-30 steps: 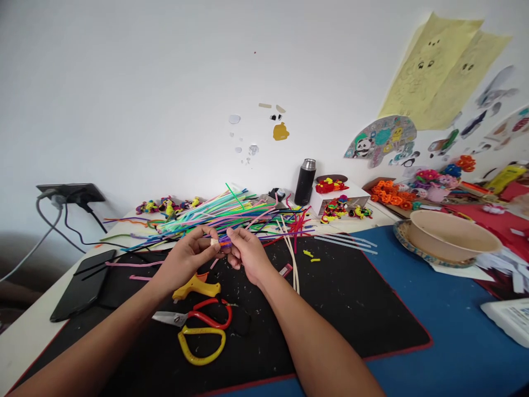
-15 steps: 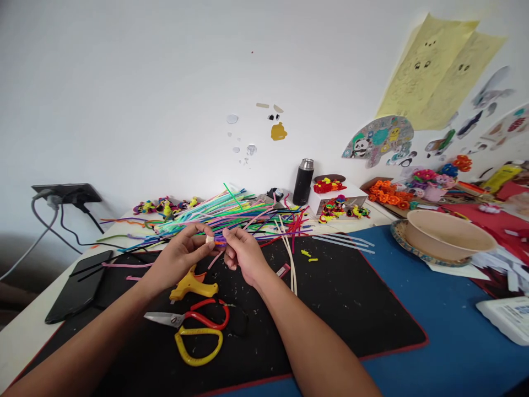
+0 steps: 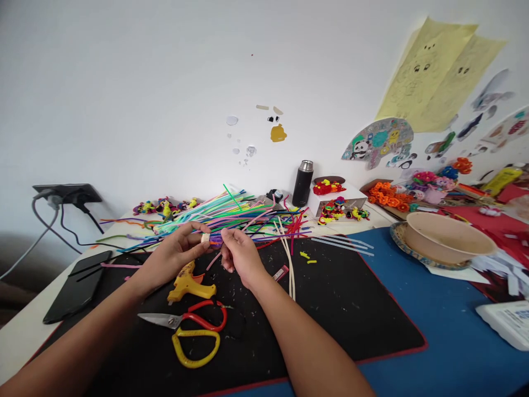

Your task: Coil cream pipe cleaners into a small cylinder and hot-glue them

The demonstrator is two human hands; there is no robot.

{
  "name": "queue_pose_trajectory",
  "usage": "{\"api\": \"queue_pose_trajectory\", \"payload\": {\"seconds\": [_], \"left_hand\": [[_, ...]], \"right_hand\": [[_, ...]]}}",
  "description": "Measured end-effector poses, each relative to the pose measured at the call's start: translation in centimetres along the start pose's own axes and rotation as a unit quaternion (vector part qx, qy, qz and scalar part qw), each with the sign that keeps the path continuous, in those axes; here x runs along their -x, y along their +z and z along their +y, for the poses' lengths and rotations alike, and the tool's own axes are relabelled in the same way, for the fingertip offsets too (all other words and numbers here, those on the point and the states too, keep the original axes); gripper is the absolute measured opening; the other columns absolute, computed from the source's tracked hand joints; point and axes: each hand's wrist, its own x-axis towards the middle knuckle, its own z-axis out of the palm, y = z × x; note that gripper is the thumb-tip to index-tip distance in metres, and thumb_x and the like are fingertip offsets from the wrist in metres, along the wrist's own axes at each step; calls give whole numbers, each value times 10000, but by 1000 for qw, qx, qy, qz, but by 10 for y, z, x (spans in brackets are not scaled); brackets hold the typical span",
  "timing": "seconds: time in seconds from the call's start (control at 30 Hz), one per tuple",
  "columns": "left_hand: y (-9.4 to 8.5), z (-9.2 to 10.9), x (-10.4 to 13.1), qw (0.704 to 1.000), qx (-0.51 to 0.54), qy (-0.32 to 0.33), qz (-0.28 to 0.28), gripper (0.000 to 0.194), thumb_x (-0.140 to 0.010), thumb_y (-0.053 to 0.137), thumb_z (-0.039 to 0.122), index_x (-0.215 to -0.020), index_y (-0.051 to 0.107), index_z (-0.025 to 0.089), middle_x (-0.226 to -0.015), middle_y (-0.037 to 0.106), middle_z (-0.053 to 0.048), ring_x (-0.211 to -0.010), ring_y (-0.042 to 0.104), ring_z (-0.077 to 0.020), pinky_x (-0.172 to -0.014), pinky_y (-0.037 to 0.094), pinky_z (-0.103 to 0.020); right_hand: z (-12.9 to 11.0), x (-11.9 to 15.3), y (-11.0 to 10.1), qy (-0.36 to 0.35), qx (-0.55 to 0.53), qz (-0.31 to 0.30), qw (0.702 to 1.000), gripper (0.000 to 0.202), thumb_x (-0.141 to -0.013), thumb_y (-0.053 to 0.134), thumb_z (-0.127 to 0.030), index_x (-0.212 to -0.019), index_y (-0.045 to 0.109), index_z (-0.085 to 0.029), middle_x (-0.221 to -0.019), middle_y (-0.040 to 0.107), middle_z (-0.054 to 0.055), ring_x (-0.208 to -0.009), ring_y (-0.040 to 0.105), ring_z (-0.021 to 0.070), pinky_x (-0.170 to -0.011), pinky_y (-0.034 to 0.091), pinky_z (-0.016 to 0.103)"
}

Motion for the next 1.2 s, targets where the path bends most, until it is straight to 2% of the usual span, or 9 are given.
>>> {"api": "queue_pose_trajectory", "payload": {"seconds": [0.13,0.37,0.73,0.97,1.07,1.2], "left_hand": [[0,-2,0,1000,4,-5,-6,416,-912,754,525,-1101,540,222,-831,757,-21,-792,728,-218,-721,508,-291],[0,-7,0,1000,19,-4,2,411,-888,787,506,-1075,565,215,-815,746,-20,-759,717,-209,-704,518,-287],[-2,-13,-4,999,33,5,-1,434,-901,781,505,-1142,574,209,-831,762,-24,-788,740,-220,-777,551,-325],[-1,-7,-3,999,37,-1,-13,450,-927,731,553,-1169,566,211,-876,797,-34,-819,769,-233,-870,573,-369],[-1,-5,-2,1000,30,4,-8,454,-936,725,539,-1202,585,200,-929,802,-52,-871,765,-236,-875,563,-356],[-2,-7,-2,1000,11,12,-11,479,-908,773,493,-1233,600,187,-899,785,-47,-864,743,-225,-824,537,-321]], "right_hand": [[1,-1,-1,-8,27,-4,1000,503,-799,769,-693,-892,597,-230,-522,499,-95,-373,424,89,-335,256,194],[3,-1,-1,-25,44,8,999,468,-795,795,-643,-805,587,-224,-487,453,-105,-372,408,84,-345,267,196],[6,-2,0,-38,51,23,998,465,-817,774,-643,-813,574,-223,-487,434,-112,-358,410,80,-337,264,195],[5,0,3,-30,61,32,997,460,-817,766,-637,-824,583,-215,-473,439,-116,-356,407,80,-334,269,186],[5,-1,3,-35,61,35,997,465,-813,765,-640,-818,586,-212,-477,442,-116,-352,407,79,-332,270,188],[6,-2,2,-46,62,32,997,461,-824,758,-639,-806,581,-214,-476,437,-115,-351,403,75,-340,267,191]]}}
